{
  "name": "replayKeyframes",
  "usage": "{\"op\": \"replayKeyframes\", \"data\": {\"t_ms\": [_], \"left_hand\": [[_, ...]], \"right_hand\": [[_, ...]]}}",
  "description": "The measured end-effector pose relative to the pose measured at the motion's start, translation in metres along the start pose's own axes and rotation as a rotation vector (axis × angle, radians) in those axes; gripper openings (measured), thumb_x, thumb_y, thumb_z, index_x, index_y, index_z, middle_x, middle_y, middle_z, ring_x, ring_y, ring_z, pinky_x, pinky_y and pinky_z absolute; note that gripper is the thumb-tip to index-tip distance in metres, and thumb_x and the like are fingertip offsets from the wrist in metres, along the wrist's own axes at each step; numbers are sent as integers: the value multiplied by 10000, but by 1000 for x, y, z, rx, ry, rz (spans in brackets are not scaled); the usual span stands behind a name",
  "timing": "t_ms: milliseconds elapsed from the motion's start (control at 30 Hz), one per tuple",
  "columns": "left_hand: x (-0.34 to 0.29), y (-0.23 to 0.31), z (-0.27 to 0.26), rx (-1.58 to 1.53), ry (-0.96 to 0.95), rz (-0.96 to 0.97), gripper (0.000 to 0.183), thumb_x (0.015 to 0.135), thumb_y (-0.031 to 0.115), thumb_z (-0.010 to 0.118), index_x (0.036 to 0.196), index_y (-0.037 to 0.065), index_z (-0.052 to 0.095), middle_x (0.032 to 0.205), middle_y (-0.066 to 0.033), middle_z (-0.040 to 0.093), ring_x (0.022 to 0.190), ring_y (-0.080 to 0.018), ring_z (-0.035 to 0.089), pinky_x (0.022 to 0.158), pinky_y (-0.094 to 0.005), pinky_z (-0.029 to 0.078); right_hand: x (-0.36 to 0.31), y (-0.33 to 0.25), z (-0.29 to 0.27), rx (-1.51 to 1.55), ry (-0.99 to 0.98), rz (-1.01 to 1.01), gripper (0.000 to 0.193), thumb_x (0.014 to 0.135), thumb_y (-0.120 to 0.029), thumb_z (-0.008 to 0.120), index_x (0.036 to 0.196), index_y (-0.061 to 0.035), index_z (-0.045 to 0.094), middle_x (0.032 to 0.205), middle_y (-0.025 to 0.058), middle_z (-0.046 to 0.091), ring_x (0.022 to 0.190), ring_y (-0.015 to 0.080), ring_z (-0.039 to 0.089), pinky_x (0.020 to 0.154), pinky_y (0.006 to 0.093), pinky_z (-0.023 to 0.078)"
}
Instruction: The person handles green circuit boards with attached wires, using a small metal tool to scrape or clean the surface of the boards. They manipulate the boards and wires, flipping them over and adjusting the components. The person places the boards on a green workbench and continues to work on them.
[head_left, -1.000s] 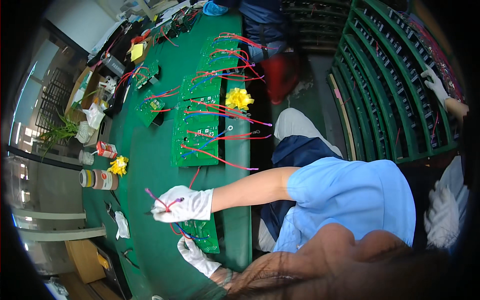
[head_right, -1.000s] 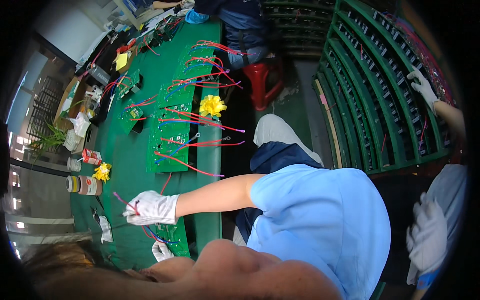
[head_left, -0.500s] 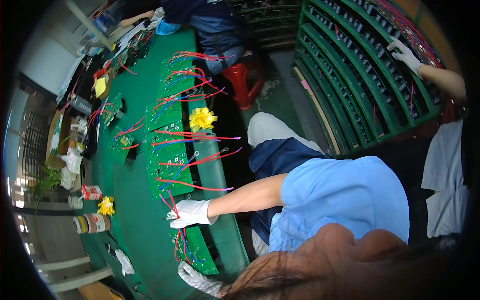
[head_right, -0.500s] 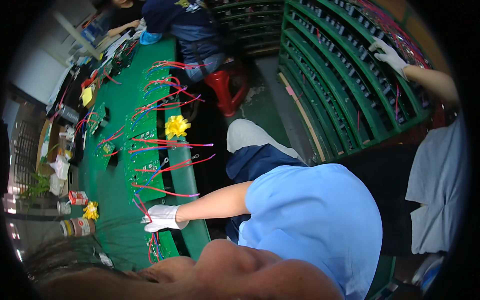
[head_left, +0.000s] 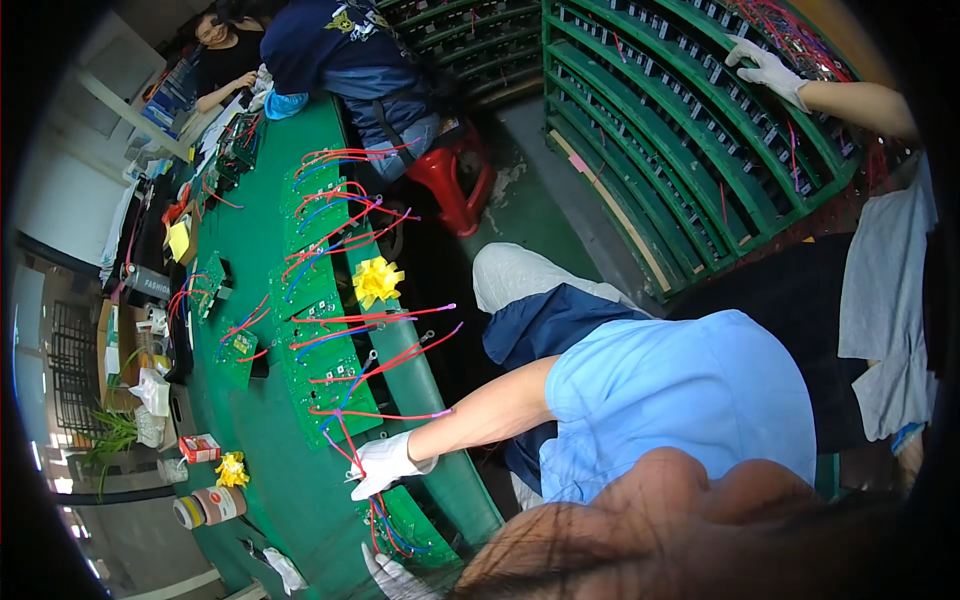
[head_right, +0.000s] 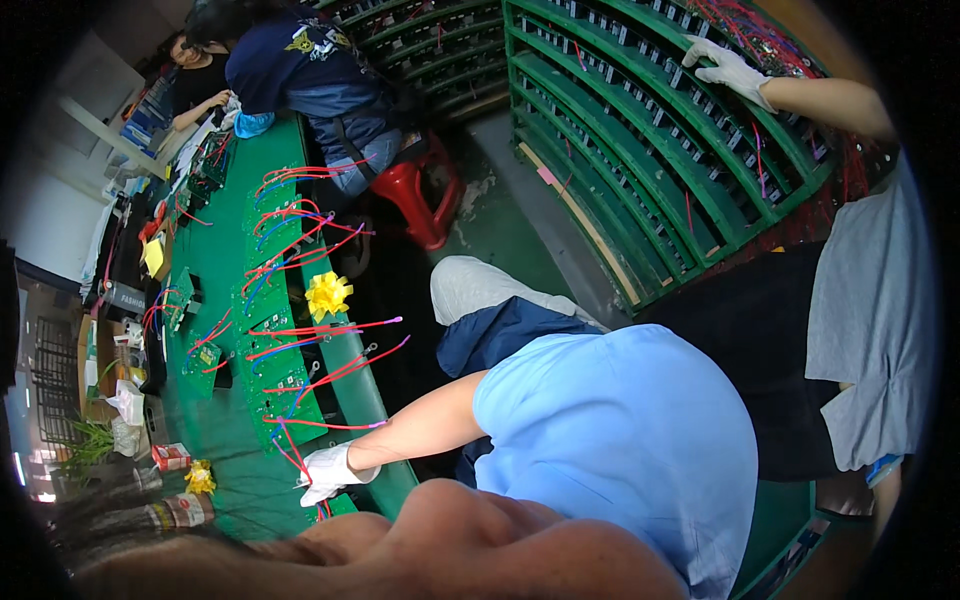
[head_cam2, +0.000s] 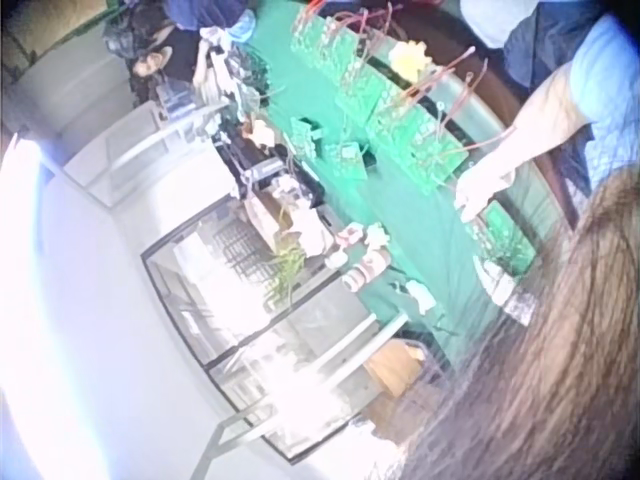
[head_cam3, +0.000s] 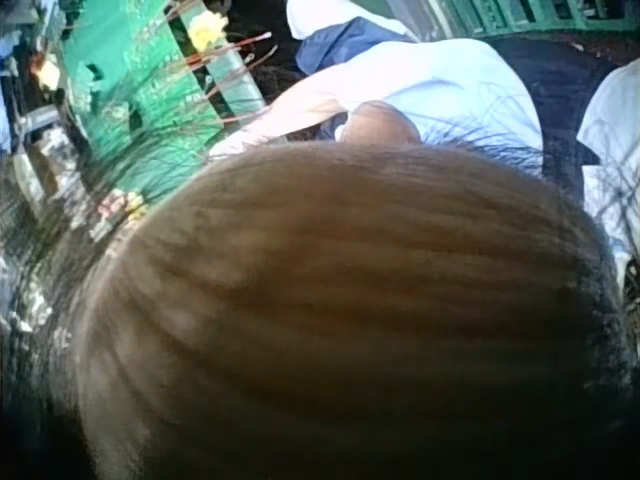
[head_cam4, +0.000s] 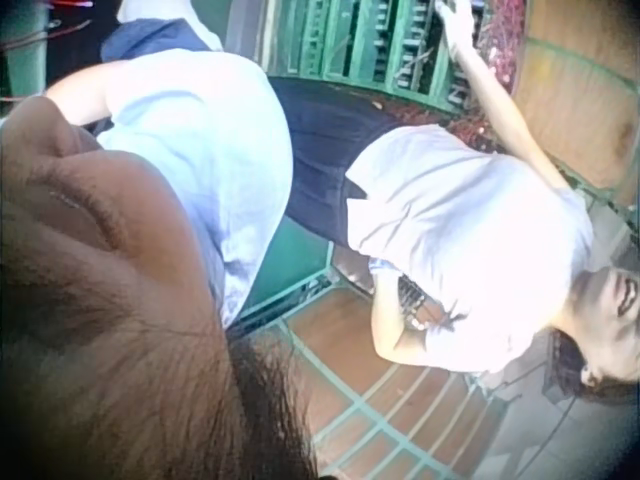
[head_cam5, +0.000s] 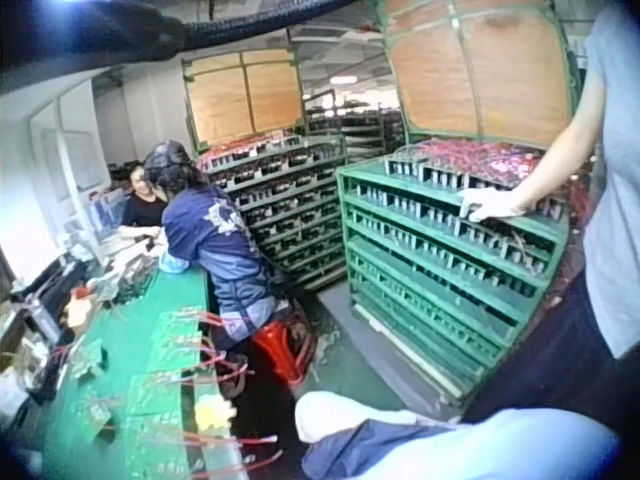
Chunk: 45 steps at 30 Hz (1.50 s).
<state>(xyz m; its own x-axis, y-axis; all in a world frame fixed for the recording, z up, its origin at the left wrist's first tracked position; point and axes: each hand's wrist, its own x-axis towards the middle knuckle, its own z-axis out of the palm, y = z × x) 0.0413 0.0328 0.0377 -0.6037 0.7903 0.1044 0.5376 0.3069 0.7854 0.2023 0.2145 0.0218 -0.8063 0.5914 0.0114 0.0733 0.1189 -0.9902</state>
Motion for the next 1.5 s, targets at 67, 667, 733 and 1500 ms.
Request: {"op": "replayKeyframes", "data": {"t_ms": [67,667,733,1500], "left_hand": [[7,4,0,24,-25,50,289,987,241,599,1117,-16,578,940,-98,634,803,-176,570,694,-308,488],[30,26,5,133,-131,267,291,989,231,588,1128,-24,579,951,-114,643,818,-198,584,716,-325,496],[30,30,5,154,-150,304,291,990,230,587,1129,-25,580,953,-116,644,820,-201,586,719,-326,497],[58,39,21,371,-302,139,327,985,224,578,1171,-45,589,1052,-176,654,947,-255,611,863,-374,491]], "right_hand": [[3,7,5,36,-6,15,520,893,-479,607,689,-7,527,578,103,494,554,246,457,563,424,380],[-5,-7,-7,33,-66,54,585,858,-575,652,681,-22,581,571,70,517,545,195,460,529,386,379],[-3,-4,-3,53,-49,52,552,854,-569,662,736,-29,641,623,79,578,583,195,520,548,371,409],[11,17,-7,252,-200,43,579,774,-494,758,1038,14,675,873,124,698,762,231,651,660,366,498]]}}
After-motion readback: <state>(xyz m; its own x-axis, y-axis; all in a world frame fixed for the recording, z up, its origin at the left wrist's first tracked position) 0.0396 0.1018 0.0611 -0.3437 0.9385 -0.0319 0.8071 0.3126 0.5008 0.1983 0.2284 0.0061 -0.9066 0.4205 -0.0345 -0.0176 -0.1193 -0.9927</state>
